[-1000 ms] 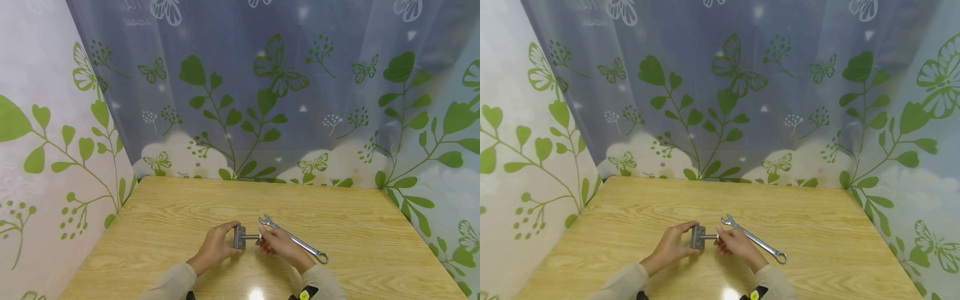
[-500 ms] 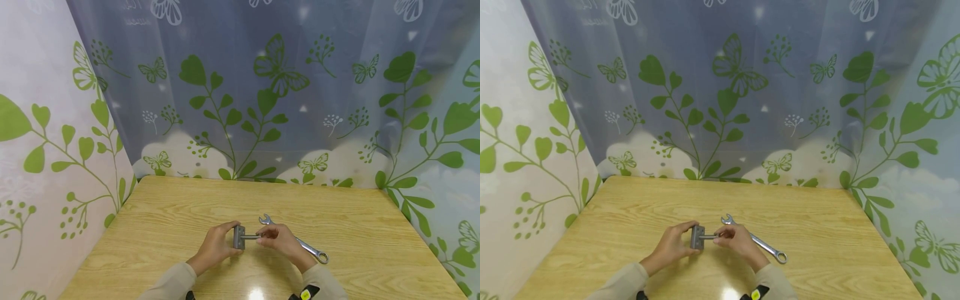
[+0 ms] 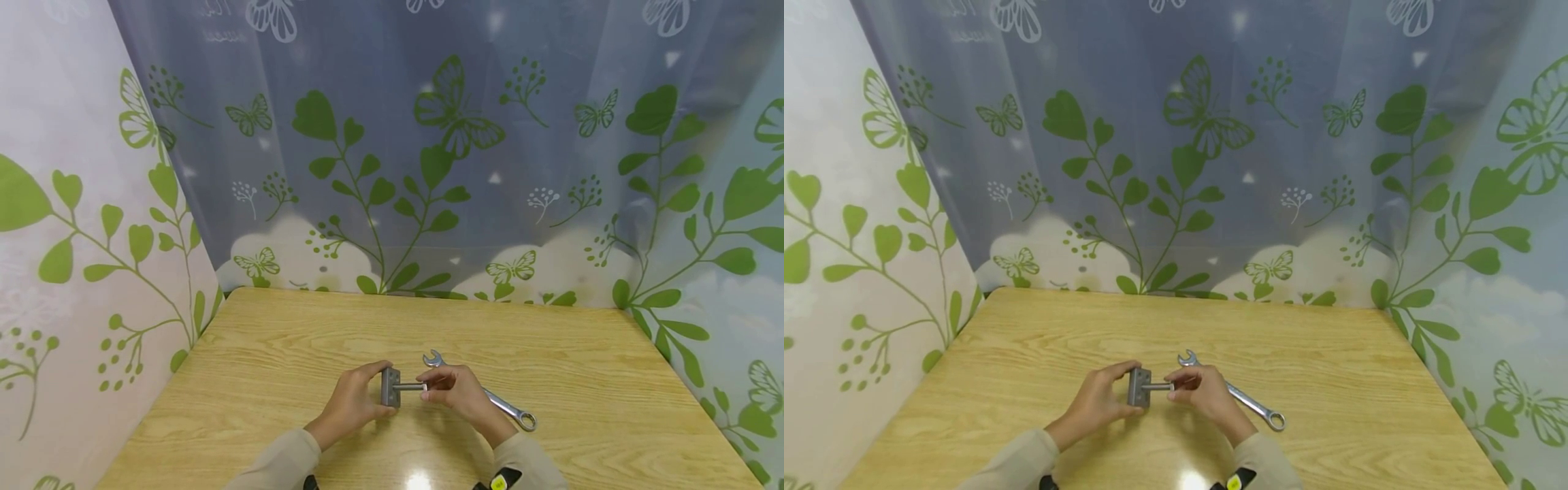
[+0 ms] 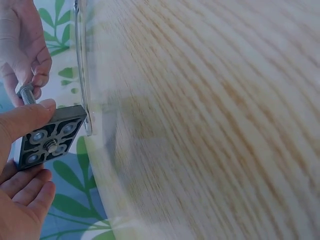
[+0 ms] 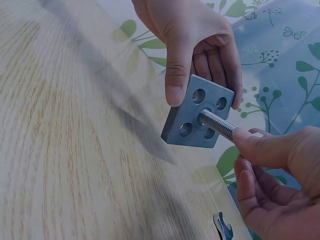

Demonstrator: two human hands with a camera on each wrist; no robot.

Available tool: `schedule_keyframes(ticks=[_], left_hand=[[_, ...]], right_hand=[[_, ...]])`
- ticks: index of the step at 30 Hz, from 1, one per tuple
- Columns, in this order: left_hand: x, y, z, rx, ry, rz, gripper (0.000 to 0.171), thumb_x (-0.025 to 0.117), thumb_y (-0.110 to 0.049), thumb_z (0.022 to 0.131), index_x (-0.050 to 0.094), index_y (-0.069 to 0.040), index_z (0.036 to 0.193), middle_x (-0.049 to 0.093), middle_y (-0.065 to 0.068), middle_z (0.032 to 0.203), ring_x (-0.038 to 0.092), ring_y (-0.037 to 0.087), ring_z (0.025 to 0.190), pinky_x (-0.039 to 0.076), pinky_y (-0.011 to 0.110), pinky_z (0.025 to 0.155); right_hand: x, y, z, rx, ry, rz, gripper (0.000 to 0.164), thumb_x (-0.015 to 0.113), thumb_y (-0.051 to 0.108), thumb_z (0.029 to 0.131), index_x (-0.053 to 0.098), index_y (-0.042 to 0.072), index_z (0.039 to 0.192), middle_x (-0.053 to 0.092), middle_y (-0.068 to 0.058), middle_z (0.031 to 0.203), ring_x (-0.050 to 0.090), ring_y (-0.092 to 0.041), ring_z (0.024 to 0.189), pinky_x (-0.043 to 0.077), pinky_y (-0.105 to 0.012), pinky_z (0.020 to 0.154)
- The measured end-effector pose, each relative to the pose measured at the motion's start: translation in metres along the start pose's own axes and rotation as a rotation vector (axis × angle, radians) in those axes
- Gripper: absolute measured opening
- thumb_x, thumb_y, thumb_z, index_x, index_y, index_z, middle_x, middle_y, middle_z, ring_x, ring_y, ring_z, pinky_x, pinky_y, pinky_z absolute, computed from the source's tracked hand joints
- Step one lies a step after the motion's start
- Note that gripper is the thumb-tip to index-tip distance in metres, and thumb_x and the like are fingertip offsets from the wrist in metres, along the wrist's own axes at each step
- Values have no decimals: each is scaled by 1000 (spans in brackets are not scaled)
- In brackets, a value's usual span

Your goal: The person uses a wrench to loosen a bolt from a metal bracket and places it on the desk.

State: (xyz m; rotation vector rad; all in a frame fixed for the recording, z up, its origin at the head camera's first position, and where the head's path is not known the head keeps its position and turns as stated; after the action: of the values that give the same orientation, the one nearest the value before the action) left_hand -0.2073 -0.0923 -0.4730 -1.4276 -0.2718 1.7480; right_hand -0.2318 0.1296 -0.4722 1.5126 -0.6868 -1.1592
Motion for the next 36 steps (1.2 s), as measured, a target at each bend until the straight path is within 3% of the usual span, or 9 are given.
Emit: schedule_keyframes(ticks=[4,8,12,15,21,26,31,36], left_hand=[[1,1,1,-7,4,-2,72,90,-9,61,59,0,125,65,15,121,62,31,111,52,43,95],[2,2,1,-5,0,-1,72,91,-9,60,59,1,124,65,15,121,62,31,111,52,42,95],[2,2,1,1,-11,4,72,91,-11,59,60,1,123,66,14,119,63,29,110,53,41,94],[2,1,1,4,-13,3,72,91,-11,59,60,0,123,66,14,119,63,29,110,53,40,95],[1,0,2,8,-4,-4,72,91,-10,60,60,0,124,66,14,120,63,29,111,52,40,95],[1,0,2,3,-4,7,71,91,-11,61,60,0,124,66,14,119,63,29,110,52,40,95],[1,1,1,0,-5,6,71,91,-12,61,60,0,123,66,14,119,63,29,110,52,41,95],[1,0,1,-4,-3,12,71,91,-12,61,60,0,124,66,14,120,63,29,111,52,41,95]], right_hand=[[1,0,-2,47,33,-4,37,74,9,83,64,-5,116,64,-15,101,60,-18,86,54,-27,73],[3,-1,-4,153,74,29,43,62,31,94,63,-8,113,65,-12,98,63,-19,87,57,-34,77],[6,-1,-5,239,103,83,62,41,48,101,64,-9,95,66,-8,81,63,-13,71,56,-28,64],[8,0,-4,265,123,114,64,36,50,101,64,-6,86,63,-4,71,60,-10,61,48,-23,55],[6,2,-4,270,87,102,48,51,40,99,64,-5,88,62,-1,71,57,-9,61,51,-24,59],[3,4,-4,153,45,59,29,66,17,91,62,-9,103,63,-6,84,59,-13,76,56,-30,71],[3,3,-3,45,10,69,30,71,-1,82,61,-11,108,63,-8,88,57,-14,79,52,-22,67],[3,3,-3,37,1,74,30,72,-3,80,62,-11,107,62,-9,89,57,-16,78,52,-20,65]])
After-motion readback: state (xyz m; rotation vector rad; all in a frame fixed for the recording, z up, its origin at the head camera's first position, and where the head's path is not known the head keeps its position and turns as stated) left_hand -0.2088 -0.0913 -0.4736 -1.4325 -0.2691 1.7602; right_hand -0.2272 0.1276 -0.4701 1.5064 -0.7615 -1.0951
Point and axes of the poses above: each hand's wrist, its own z-axis towards the middle knuckle, its own x-axis out of the palm, y = z × x, the point moved 1 cm from there along z, towards the middle knuckle
